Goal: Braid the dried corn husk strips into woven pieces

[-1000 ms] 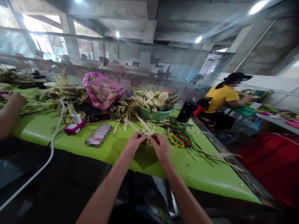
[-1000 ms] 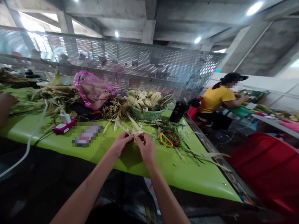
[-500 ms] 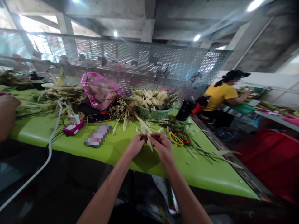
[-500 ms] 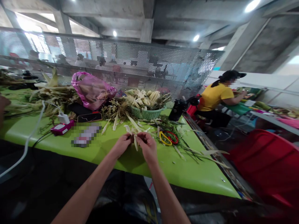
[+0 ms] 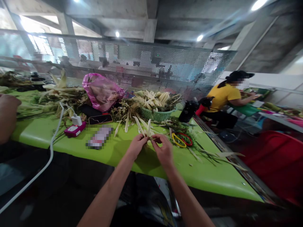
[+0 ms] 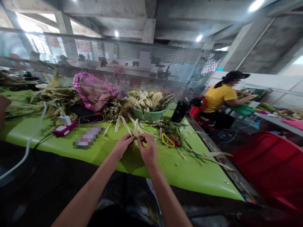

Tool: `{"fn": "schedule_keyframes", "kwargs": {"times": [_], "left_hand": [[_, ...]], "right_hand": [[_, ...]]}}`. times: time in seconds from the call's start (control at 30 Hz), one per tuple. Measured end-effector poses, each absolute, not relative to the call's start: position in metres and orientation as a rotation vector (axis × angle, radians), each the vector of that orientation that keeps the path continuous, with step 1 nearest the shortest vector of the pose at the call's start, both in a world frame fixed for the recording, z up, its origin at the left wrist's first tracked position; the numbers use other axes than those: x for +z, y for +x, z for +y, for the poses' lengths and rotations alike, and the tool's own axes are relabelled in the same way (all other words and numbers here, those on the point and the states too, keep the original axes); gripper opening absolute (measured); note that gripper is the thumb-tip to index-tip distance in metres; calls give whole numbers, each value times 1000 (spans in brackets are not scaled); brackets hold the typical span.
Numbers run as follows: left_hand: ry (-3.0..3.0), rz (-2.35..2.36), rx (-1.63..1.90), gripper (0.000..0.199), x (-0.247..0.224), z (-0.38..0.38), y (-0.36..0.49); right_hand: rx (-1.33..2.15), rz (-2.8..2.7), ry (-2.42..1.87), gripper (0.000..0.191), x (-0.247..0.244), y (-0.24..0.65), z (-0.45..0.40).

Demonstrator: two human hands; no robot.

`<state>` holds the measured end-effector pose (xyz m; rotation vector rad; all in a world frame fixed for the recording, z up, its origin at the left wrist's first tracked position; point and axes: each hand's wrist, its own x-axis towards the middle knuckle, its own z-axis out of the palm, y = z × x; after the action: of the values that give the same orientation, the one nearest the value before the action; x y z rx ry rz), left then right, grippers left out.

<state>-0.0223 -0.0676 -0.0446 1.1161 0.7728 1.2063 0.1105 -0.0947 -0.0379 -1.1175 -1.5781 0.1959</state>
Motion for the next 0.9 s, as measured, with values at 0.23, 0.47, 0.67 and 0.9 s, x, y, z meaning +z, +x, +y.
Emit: {"fn": "schedule_keyframes", "kwargs": {"times": [0.23,0.47,0.67,0.9], "left_hand": [[1043,811,1287,27,-45,-67,-24],[1190,754,1165,22,-46,-65,-23],[1350,875,1143,18,-56,-61,-19],[1776,1023,983,26,-48,-67,-19]], "right_hand": [[236,-1589,-1195,13,-39,106,-95],[704,-1439,-1171,30,-37,112,-92],[401,-1474,-1123,18,-34,112,-96],[338,-1583,-1154,11,-35,107,-97]]}}
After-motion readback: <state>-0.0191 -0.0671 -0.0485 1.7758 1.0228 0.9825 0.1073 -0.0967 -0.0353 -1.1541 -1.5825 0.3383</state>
